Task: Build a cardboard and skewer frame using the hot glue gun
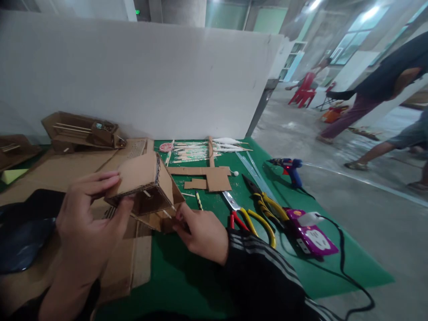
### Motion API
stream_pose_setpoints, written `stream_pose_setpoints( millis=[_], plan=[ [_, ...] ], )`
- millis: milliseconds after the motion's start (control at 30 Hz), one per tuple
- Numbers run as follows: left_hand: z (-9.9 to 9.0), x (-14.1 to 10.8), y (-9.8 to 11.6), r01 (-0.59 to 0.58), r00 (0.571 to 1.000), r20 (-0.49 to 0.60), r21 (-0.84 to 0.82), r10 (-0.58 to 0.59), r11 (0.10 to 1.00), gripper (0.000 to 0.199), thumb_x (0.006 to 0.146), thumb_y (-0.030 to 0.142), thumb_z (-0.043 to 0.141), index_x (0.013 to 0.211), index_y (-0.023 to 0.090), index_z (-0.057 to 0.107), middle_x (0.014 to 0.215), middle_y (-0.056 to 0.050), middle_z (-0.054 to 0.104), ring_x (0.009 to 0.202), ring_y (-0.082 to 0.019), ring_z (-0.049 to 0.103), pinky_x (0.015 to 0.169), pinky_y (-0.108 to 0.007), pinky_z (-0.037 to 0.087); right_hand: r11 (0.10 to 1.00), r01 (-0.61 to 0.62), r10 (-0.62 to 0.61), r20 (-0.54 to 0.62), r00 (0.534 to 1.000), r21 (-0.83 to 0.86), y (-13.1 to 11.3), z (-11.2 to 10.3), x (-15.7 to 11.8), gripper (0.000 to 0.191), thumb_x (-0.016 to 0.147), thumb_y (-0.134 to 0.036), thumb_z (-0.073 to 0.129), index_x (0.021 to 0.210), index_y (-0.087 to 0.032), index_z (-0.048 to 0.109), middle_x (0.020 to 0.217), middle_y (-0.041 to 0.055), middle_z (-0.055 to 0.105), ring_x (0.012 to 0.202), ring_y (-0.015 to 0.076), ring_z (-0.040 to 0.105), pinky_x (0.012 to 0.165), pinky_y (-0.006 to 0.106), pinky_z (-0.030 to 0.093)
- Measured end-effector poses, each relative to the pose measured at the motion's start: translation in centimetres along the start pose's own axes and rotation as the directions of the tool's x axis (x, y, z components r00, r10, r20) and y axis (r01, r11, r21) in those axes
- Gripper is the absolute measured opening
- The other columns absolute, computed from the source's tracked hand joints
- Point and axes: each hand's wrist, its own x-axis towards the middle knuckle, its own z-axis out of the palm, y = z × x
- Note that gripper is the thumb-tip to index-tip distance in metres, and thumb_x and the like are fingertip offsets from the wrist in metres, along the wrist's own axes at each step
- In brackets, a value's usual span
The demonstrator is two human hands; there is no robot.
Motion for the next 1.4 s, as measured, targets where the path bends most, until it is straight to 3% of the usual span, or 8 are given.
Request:
stream_pose_setpoints(
  millis=[233,433,833,1033,1200,1400],
  plan=[
    [0.0,0.1,0.1,0.0,1.0,-0.008,0.0,0.0,1.0,0.032,0.08,0.016,0.072,0.107,0.025,0.058,0.109,-0.008,0.067,0.108,-0.028,0.065,0.095,-0.047,0.055,0.964,0.022,-0.012,0.041,0.999,-0.263,-0.5,1.0,0.1,0.027,0.097,-0.033,0.051,0.123,-0.025,0.056,0.096,0.0031,0.078,0.076,0.0208,0.073,0.057,0.027,0.032],
    [0.0,0.0,0.0,0.004,1.0,-0.001,-0.002,-0.004,1.0,0.03,0.081,0.014,0.072,0.107,0.023,0.059,0.109,-0.01,0.068,0.108,-0.028,0.065,0.095,-0.046,0.054,0.932,-0.006,0.026,0.051,0.998,-0.363,-0.9,1.7,0.4,0.022,0.096,-0.037,0.052,0.11,-0.022,0.061,0.093,0.0052,0.079,0.076,0.0227,0.074,0.055,0.029,0.031],
    [0.1,0.0,0.2,0.017,1.0,0.006,-0.007,-0.017,1.0,0.03,0.082,0.014,0.07,0.108,0.024,0.058,0.109,-0.009,0.068,0.109,-0.028,0.065,0.095,-0.046,0.054,0.938,0.013,0.005,0.053,0.999,-0.347,-0.8,1.8,0.4,0.02,0.096,-0.038,0.054,0.105,-0.022,0.063,0.093,0.0032,0.078,0.075,0.0211,0.073,0.055,0.028,0.032],
    [0.0,0.1,0.1,-0.019,1.0,0.003,-0.021,0.019,1.0,0.031,0.08,0.011,0.071,0.106,0.021,0.058,0.108,-0.011,0.068,0.108,-0.028,0.065,0.094,-0.045,0.054,0.988,0.096,-0.084,0.105,0.991,-0.122,-0.8,1.1,0.0,0.018,0.096,-0.037,0.056,0.098,-0.024,0.068,0.086,-0.0003,0.076,0.071,0.0153,0.068,0.058,0.023,0.035],
    [0.0,0.1,0.1,-0.017,1.0,0.009,-0.024,0.018,1.0,0.03,0.081,0.009,0.071,0.106,0.021,0.059,0.109,-0.011,0.068,0.108,-0.028,0.065,0.096,-0.045,0.054,0.995,0.005,0.004,0.094,0.996,-0.101,-1.0,0.2,-0.1,0.022,0.094,-0.04,0.058,0.087,-0.021,0.065,0.076,0.0002,0.072,0.066,0.0147,0.064,0.056,0.023,0.033],
    [0.0,0.0,0.1,-0.017,1.0,0.009,-0.022,0.017,1.0,0.03,0.081,0.009,0.07,0.106,0.021,0.059,0.11,-0.01,0.068,0.11,-0.027,0.064,0.097,-0.046,0.053,0.988,-0.037,0.053,0.103,0.993,-0.147,-0.7,-0.3,-0.1,0.023,0.09,-0.037,0.063,0.107,-0.023,0.061,0.083,0.0009,0.075,0.07,0.0183,0.068,0.056,0.025,0.032]
  ],
)
